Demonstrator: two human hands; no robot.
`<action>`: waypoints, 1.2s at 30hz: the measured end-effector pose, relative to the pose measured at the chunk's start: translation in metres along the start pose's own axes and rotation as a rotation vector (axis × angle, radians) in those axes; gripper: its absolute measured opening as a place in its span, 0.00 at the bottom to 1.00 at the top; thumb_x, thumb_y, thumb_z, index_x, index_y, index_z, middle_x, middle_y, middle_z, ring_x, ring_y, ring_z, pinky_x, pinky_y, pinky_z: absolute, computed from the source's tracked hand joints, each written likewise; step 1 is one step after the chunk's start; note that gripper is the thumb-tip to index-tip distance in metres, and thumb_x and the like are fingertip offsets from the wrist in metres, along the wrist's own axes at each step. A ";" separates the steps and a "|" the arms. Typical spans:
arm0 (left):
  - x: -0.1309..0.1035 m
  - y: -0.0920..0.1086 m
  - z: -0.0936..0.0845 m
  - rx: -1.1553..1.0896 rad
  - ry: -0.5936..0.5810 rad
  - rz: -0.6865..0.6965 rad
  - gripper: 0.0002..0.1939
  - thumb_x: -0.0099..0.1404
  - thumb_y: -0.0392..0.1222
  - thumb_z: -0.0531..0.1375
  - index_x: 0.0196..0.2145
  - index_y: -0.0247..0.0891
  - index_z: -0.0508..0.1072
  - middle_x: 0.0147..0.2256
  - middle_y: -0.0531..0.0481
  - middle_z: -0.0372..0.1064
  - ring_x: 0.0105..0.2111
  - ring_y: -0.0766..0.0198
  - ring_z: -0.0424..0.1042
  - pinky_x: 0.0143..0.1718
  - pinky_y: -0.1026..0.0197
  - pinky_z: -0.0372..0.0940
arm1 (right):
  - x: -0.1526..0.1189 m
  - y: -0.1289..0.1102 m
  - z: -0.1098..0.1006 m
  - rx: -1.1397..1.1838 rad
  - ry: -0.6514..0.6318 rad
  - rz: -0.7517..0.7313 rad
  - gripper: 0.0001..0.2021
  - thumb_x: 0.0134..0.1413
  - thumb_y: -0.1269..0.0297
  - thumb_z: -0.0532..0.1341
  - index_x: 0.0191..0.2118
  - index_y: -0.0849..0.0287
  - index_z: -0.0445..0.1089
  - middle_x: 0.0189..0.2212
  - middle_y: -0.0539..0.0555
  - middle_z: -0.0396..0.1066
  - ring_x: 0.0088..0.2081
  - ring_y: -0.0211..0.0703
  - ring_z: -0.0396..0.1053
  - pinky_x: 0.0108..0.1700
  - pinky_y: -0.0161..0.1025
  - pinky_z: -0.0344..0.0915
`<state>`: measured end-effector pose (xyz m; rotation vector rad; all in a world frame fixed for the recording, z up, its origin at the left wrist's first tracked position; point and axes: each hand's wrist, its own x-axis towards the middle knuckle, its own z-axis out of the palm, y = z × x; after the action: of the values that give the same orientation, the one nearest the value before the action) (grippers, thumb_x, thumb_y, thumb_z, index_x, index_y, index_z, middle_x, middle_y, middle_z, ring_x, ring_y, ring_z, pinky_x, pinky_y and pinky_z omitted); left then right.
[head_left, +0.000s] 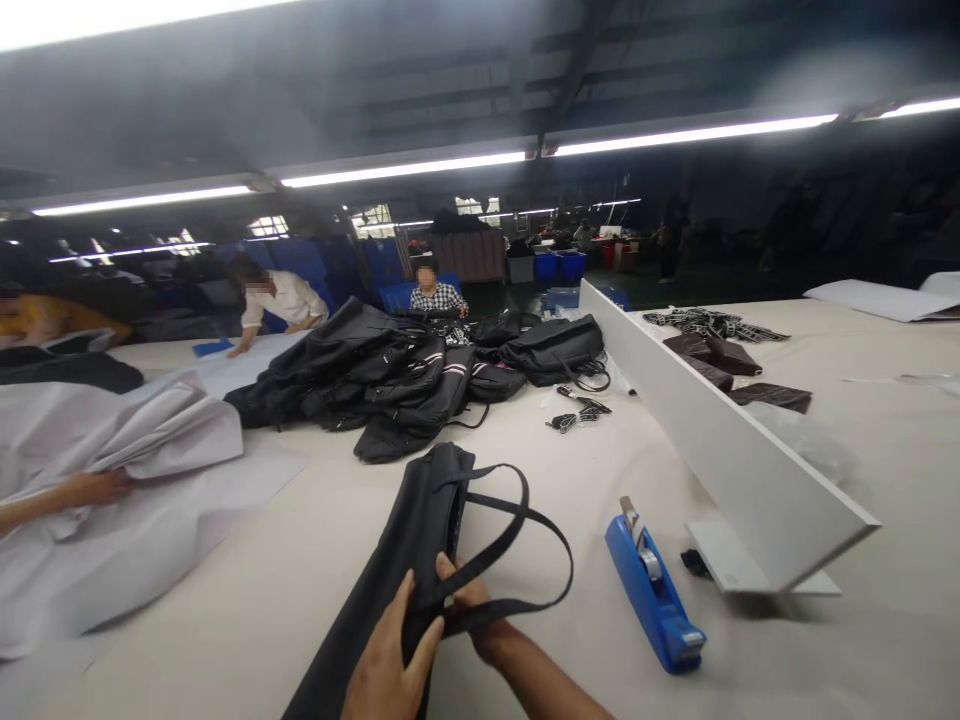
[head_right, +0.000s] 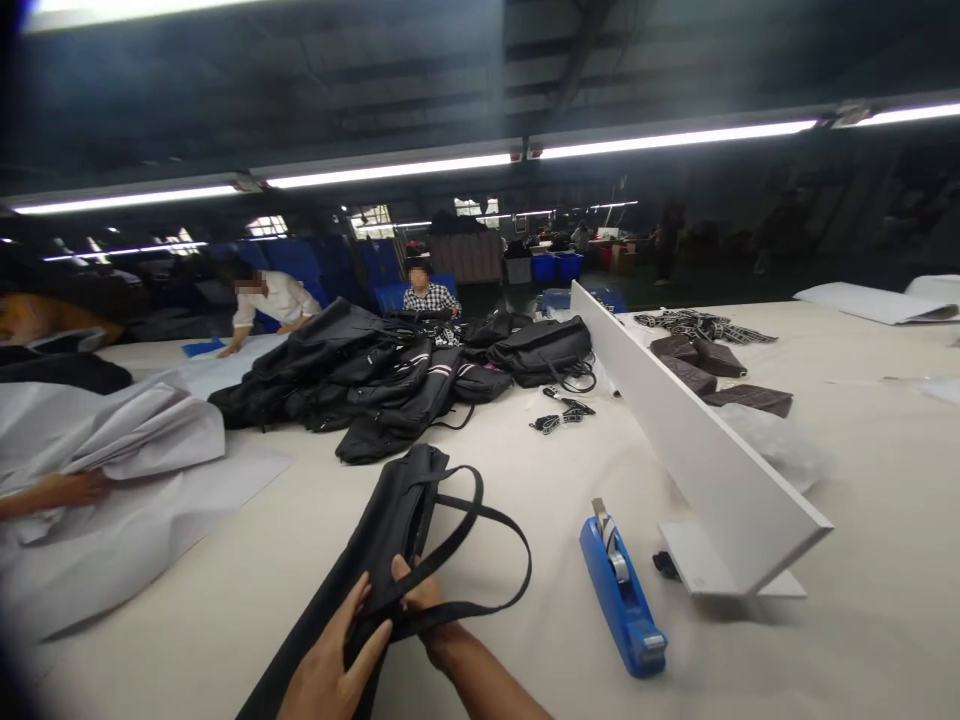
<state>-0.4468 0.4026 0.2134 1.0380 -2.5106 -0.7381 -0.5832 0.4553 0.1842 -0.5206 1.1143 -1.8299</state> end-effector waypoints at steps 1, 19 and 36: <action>0.007 0.007 0.000 0.104 0.018 0.004 0.32 0.68 0.51 0.51 0.65 0.35 0.56 0.58 0.40 0.64 0.58 0.51 0.66 0.57 0.50 0.66 | 0.006 0.001 0.003 -0.023 0.008 -0.010 0.29 0.45 0.36 0.65 0.37 0.62 0.72 0.32 0.55 0.72 0.37 0.47 0.70 0.38 0.40 0.68; 0.036 -0.024 -0.070 -0.442 0.245 -0.463 0.24 0.50 0.51 0.64 0.42 0.34 0.77 0.35 0.47 0.78 0.38 0.53 0.76 0.45 0.56 0.70 | 0.014 0.004 -0.012 0.067 0.061 -0.078 0.23 0.39 0.56 0.70 0.41 0.61 0.68 0.29 0.49 0.71 0.28 0.37 0.65 0.30 0.33 0.64; -0.003 -0.025 -0.077 0.141 0.505 -0.424 0.17 0.62 0.49 0.58 0.43 0.37 0.77 0.39 0.45 0.75 0.42 0.54 0.73 0.48 0.56 0.66 | -0.100 -0.038 -0.078 -0.863 0.290 -0.211 0.29 0.55 0.61 0.57 0.62 0.64 0.62 0.23 0.47 0.64 0.24 0.37 0.58 0.30 0.35 0.59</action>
<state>-0.3941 0.3640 0.2610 1.6028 -1.9514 -0.3387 -0.6068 0.5848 0.1868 -0.9005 2.1301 -1.5538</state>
